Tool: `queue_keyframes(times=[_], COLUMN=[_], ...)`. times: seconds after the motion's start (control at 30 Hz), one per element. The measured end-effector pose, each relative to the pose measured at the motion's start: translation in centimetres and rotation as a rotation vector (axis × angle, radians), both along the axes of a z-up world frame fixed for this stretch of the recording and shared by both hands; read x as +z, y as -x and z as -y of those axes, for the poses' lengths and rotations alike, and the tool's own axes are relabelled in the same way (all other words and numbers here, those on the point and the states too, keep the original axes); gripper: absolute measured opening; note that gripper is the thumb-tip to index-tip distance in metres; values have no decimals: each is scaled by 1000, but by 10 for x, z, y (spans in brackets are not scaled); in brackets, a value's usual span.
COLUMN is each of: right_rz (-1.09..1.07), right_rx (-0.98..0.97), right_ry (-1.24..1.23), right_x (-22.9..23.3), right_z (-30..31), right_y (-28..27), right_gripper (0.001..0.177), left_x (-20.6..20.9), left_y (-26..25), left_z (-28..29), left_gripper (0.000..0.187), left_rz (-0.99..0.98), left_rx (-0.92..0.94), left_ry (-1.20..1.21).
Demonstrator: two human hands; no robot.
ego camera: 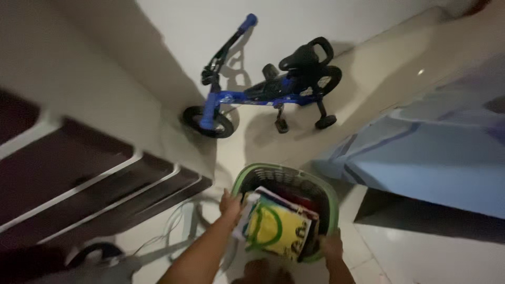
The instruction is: The person folds various clean clothes on an ironing board, places them into a laundry basket, carries the basket to another room, and then puts the folded clothes into drawers.
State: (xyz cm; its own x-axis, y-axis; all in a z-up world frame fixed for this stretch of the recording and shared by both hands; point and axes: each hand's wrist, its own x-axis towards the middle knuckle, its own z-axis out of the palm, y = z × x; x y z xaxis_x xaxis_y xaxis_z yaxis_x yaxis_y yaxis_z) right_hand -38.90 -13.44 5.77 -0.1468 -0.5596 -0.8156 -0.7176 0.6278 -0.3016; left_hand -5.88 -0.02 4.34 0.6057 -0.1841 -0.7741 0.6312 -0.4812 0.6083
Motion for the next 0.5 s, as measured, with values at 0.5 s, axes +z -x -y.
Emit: queue_keyframes(times=[0.5], right_rz=[117], right_rx=[1035], right_ry=[741], right_x=[235], right_z=[-174], right_y=[-56], right_gripper=[76], left_x=[195], left_y=[146], left_z=[-131], left_gripper=[82], left_rz=[650], left_rx=[-410], left_ry=[-264])
